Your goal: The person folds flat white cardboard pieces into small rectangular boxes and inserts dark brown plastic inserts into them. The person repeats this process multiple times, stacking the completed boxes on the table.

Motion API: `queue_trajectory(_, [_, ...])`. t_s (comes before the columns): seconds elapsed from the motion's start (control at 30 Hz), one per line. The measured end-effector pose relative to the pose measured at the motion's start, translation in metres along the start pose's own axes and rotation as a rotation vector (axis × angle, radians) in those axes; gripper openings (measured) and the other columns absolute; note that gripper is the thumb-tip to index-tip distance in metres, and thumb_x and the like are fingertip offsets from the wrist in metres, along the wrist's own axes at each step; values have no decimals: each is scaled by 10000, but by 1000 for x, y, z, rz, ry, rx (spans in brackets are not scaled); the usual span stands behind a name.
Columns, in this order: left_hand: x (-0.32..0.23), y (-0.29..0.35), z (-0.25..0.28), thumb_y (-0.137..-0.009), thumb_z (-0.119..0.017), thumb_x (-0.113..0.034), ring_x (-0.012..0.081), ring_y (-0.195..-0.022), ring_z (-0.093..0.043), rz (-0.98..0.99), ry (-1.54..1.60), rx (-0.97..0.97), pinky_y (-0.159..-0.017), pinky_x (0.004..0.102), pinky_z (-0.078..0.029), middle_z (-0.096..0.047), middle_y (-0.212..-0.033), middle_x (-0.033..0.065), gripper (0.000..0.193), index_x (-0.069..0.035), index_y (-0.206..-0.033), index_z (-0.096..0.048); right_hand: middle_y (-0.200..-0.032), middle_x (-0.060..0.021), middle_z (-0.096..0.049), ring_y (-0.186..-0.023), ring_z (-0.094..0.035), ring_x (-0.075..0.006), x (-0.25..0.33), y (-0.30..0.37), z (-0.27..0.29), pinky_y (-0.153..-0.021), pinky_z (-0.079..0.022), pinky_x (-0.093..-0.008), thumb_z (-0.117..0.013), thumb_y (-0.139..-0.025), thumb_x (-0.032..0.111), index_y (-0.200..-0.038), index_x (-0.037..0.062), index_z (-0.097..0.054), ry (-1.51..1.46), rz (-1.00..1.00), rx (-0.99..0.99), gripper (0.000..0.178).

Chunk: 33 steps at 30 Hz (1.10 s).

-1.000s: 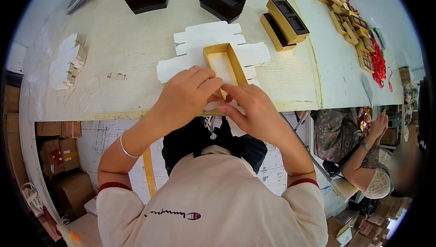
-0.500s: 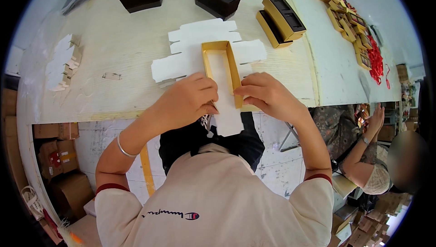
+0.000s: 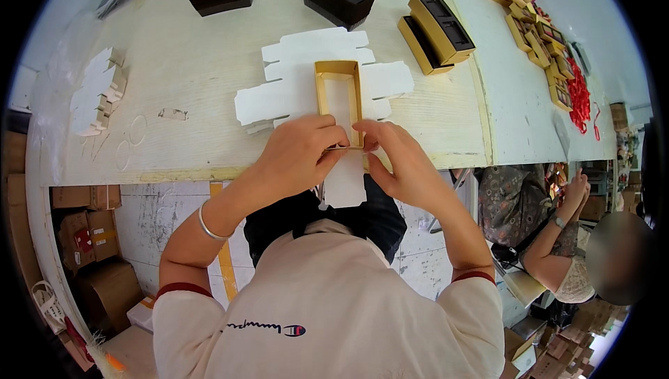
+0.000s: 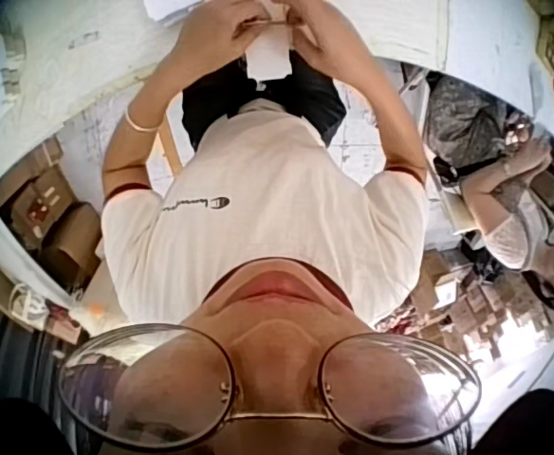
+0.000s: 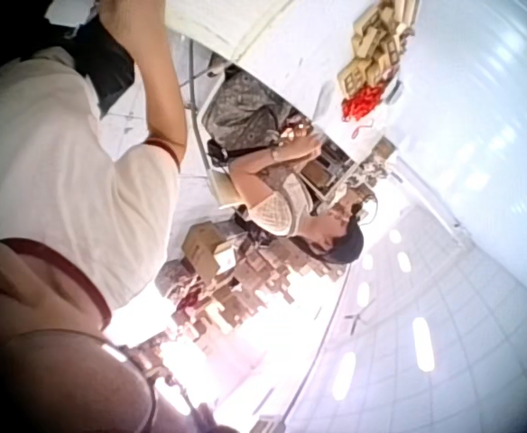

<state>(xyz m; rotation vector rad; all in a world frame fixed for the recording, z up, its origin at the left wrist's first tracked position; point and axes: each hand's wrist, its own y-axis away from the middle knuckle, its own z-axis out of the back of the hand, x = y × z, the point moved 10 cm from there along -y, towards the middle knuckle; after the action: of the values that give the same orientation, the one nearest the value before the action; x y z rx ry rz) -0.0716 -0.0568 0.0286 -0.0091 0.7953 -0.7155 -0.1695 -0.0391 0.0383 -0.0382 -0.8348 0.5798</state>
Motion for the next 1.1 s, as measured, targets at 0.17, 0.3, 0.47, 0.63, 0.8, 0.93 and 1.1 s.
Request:
queue_trajectory(0.17, [5,-1,-1,-770,-682,-43,207,-602,-541,38,143,1,-531,312,-419,-557,-729,74,63,-28,-793,-626,-1067,-149,-549,-978,-538,-298,31,24,-4,-796,-439,-386,-665,-631,-49,-1234,59,-514,343,267,-25,631])
queue_trajectory(0.3, [8,-4,-4,-798,-672,-72,189,-638,-543,69,235,142,-580,289,-434,-589,-770,92,95,-20,-874,-647,-1001,-122,-563,-877,-554,-284,21,22,-1,-739,-460,-370,-709,-657,-29,-1159,53,-530,190,330,-216,539])
queue_trajectory(0.47, [40,-2,-8,-895,-608,-215,224,-674,-546,357,866,279,-656,310,-462,-589,-907,125,280,-61,-1124,-560,-907,-99,-558,-735,-567,-230,-42,-1,-11,-627,-462,-280,-696,-758,-47,-1046,43,-515,-626,-259,-340,352])
queue_trajectory(0.63, [12,5,19,-835,-679,-127,221,-665,-561,132,364,-129,-624,311,-484,-532,-1105,100,327,-67,-1119,-527,-979,-124,-537,-739,-546,-212,4,-2,5,-604,-436,-296,-663,-744,-31,-993,51,-543,14,44,-419,288])
queue_trajectory(0.8, [-21,16,18,-752,-704,-56,235,-694,-589,-160,-236,-267,-575,332,-464,-579,-943,63,145,-46,-876,-628,-972,-89,-544,-822,-539,-215,31,4,-10,-638,-413,-344,-626,-669,67,-870,69,-584,552,262,-287,205])
queue_trajectory(0.93, [-2,14,2,-759,-688,-61,276,-711,-596,-7,-149,-83,-597,360,-465,-601,-841,81,143,-32,-882,-622,-850,-74,-542,-764,-559,-242,16,-6,-25,-626,-402,-327,-643,-666,51,-841,57,-580,488,195,-15,187])
queue_trajectory(1.1, [4,1,0,-775,-664,-75,302,-806,-591,82,-94,133,-652,370,-469,-606,-846,104,127,-14,-870,-607,-799,-106,-538,-681,-558,-323,0,-22,-24,-597,-430,-367,-659,-732,51,-840,25,-578,212,100,104,138])
